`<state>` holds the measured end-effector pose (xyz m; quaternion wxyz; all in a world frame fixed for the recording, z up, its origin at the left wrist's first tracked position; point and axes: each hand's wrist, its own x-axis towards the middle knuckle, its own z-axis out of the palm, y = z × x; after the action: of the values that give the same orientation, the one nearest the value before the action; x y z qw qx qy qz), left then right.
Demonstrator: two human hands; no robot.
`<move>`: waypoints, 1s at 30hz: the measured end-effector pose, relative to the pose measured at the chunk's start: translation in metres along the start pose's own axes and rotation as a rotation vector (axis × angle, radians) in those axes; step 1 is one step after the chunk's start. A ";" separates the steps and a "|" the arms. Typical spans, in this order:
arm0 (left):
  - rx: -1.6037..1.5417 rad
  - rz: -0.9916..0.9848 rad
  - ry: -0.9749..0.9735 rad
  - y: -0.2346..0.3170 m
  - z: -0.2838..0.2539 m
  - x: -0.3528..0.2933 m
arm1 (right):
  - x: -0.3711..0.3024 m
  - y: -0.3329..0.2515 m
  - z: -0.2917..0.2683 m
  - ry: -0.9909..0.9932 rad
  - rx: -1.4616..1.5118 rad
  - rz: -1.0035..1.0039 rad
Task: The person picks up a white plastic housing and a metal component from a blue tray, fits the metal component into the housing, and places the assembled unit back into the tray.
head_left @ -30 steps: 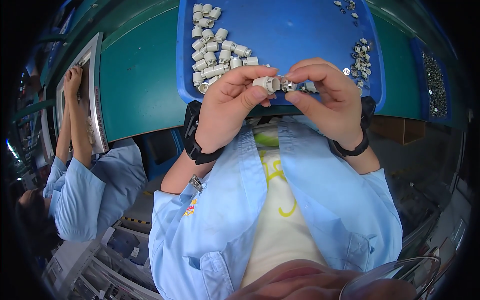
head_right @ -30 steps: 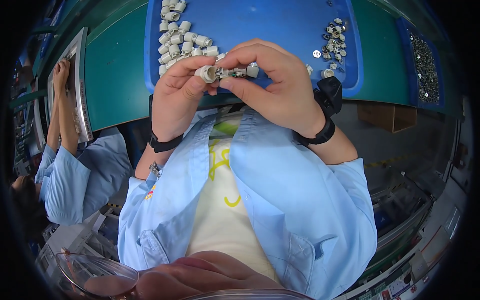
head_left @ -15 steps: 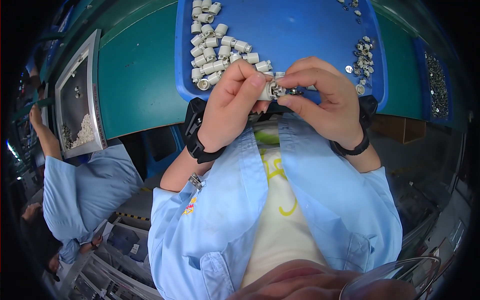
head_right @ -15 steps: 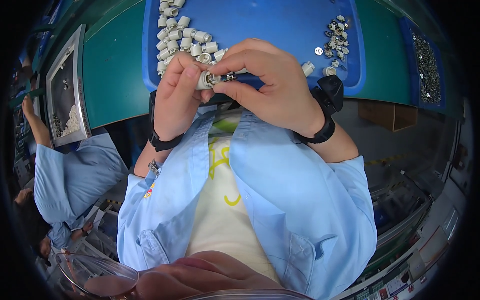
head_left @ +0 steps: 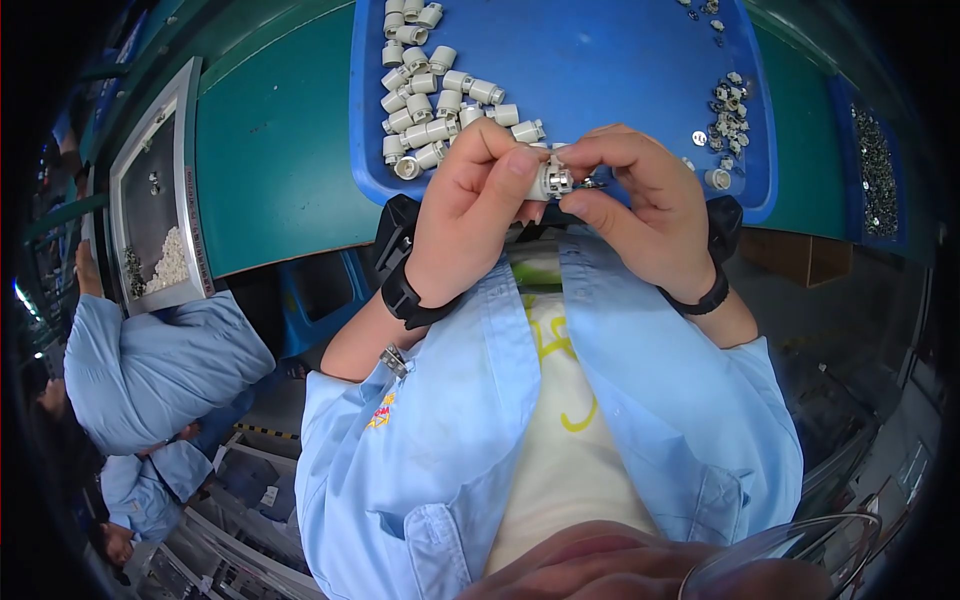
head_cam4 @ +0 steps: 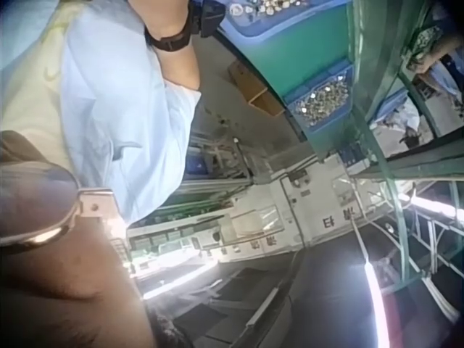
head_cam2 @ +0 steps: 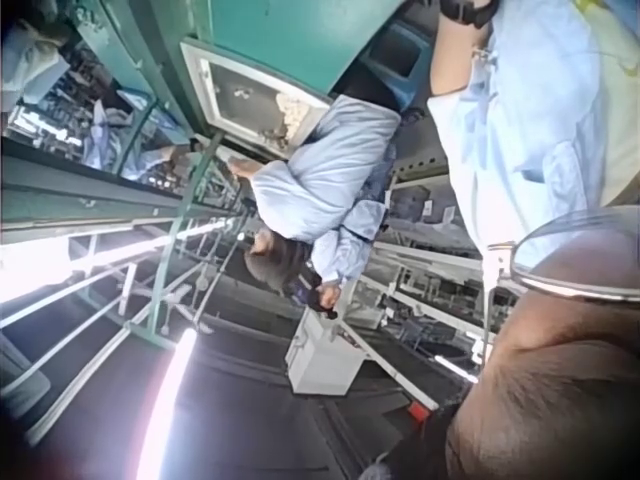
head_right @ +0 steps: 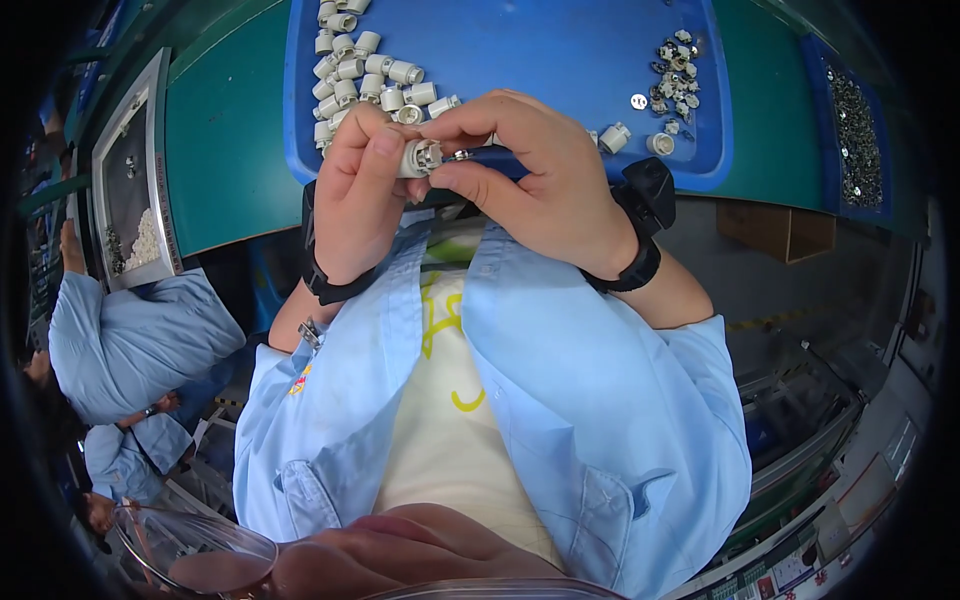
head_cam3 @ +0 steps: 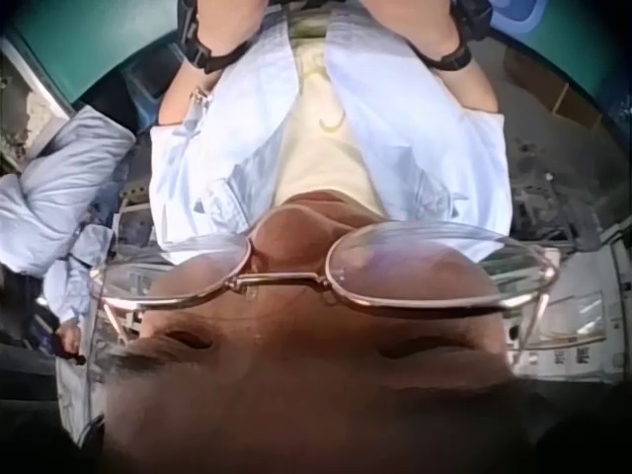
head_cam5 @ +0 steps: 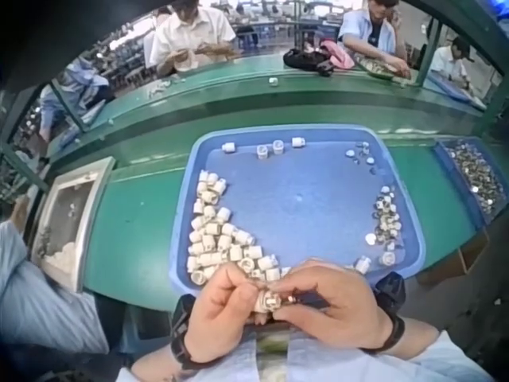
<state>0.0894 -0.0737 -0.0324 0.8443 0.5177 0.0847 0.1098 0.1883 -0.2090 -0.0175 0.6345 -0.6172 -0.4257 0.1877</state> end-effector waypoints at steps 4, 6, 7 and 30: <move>0.024 0.009 0.018 0.023 -0.010 0.005 | 0.021 -0.005 0.008 -0.016 -0.167 -0.159; 0.045 -0.008 0.008 0.028 -0.013 0.005 | 0.024 -0.008 0.010 -0.040 -0.205 -0.237; 0.043 -0.008 0.009 0.028 -0.013 0.004 | 0.024 -0.009 0.010 -0.053 -0.225 -0.277; 0.171 0.112 0.072 0.027 -0.002 0.003 | 0.022 -0.016 0.014 0.046 -0.317 -0.258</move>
<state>0.0892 -0.0588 -0.0095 0.7859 0.5876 0.0949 0.1678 0.1856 -0.1866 0.0021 0.5577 -0.6540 -0.5107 0.0215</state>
